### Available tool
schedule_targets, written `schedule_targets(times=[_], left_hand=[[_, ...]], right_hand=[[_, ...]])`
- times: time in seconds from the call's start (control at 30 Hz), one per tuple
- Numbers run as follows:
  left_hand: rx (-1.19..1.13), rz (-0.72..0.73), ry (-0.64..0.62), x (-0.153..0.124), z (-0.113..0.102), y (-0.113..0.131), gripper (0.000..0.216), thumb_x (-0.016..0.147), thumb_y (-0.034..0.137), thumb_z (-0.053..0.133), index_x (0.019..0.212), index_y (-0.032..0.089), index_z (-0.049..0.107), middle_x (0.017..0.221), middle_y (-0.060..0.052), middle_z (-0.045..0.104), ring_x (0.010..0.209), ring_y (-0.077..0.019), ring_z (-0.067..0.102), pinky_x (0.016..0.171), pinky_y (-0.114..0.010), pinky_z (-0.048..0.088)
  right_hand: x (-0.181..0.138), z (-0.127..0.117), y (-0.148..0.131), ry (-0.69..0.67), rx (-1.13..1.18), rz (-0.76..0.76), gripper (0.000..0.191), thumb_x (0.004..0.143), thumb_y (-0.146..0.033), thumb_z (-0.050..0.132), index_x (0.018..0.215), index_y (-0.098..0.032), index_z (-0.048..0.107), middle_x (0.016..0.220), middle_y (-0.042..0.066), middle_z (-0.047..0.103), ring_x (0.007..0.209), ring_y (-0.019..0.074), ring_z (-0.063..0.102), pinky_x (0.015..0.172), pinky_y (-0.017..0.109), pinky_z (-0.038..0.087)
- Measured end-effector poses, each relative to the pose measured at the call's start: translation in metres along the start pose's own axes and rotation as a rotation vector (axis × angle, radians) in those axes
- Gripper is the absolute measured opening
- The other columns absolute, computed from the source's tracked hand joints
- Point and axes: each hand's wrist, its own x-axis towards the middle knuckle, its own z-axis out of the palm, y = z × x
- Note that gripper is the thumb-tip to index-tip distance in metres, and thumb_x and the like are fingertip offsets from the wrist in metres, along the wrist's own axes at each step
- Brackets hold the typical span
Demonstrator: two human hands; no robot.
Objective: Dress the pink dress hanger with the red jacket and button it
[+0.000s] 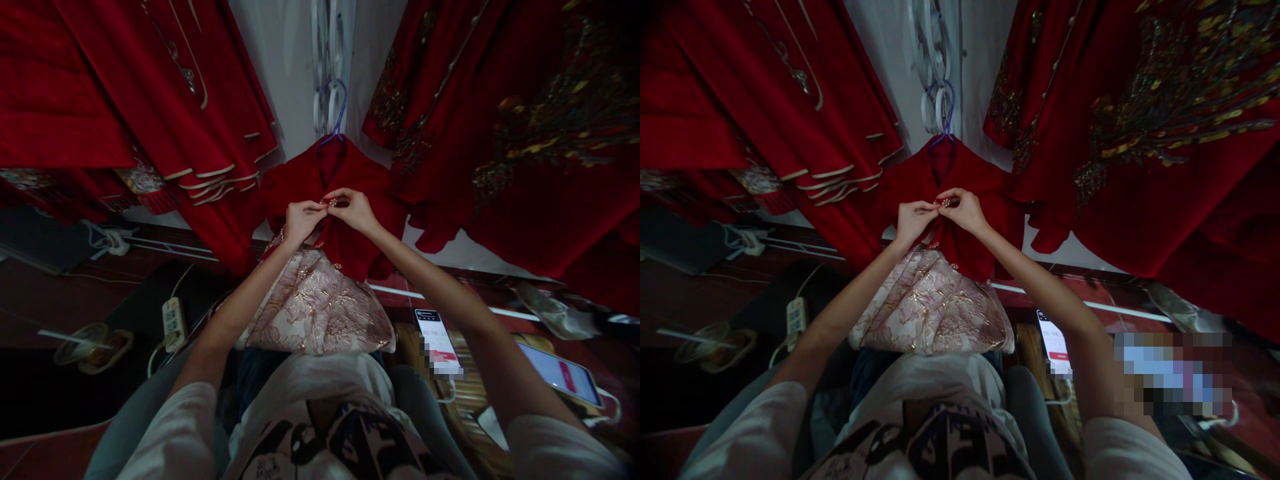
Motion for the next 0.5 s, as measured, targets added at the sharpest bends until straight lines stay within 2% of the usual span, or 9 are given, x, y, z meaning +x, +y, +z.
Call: schedule_targets(times=[0.2, 0.27, 0.37, 0.5], left_hand=[[0.075, 0.040, -0.030, 0.009, -0.005, 0.002, 0.019, 0.068, 0.027, 0.073, 0.084, 0.018, 0.077, 0.083, -0.006, 0.075, 0.075, -0.0193, 0.070, 0.080, -0.035, 0.056], [0.108, 0.064, -0.091, 0.013, -0.010, 0.006, 0.018, 0.067, 0.027, 0.074, 0.083, 0.019, 0.077, 0.084, -0.005, 0.075, 0.076, -0.0197, 0.070, 0.081, -0.036, 0.055], [0.152, 0.106, -0.177, 0.018, -0.017, 0.010, 0.018, 0.068, 0.030, 0.075, 0.083, 0.020, 0.077, 0.085, -0.006, 0.075, 0.077, -0.0198, 0.070, 0.081, -0.036, 0.055], [0.092, 0.092, -0.156, 0.015, -0.016, 0.010, 0.025, 0.069, 0.035, 0.075, 0.087, 0.018, 0.075, 0.088, -0.007, 0.075, 0.079, -0.0197, 0.070, 0.079, -0.034, 0.056]], right_hand=[[0.010, -0.005, 0.007, -0.004, 0.028, -0.035, 0.034, 0.064, -0.024, 0.073, 0.096, -0.014, 0.066, 0.080, 0.002, 0.062, 0.072, 0.0140, 0.058, 0.075, 0.031, 0.052], [0.011, -0.007, 0.006, -0.027, 0.031, -0.046, 0.035, 0.064, -0.025, 0.074, 0.096, -0.015, 0.065, 0.079, 0.001, 0.060, 0.072, 0.0135, 0.057, 0.075, 0.030, 0.052], [0.011, -0.008, 0.005, -0.057, 0.073, -0.036, 0.037, 0.064, -0.029, 0.076, 0.096, -0.017, 0.062, 0.082, 0.001, 0.059, 0.075, 0.0132, 0.056, 0.078, 0.030, 0.052], [0.008, -0.007, 0.007, -0.003, 0.197, 0.026, 0.043, 0.060, -0.038, 0.080, 0.093, -0.019, 0.060, 0.092, 0.003, 0.060, 0.082, 0.0140, 0.059, 0.084, 0.031, 0.052]])
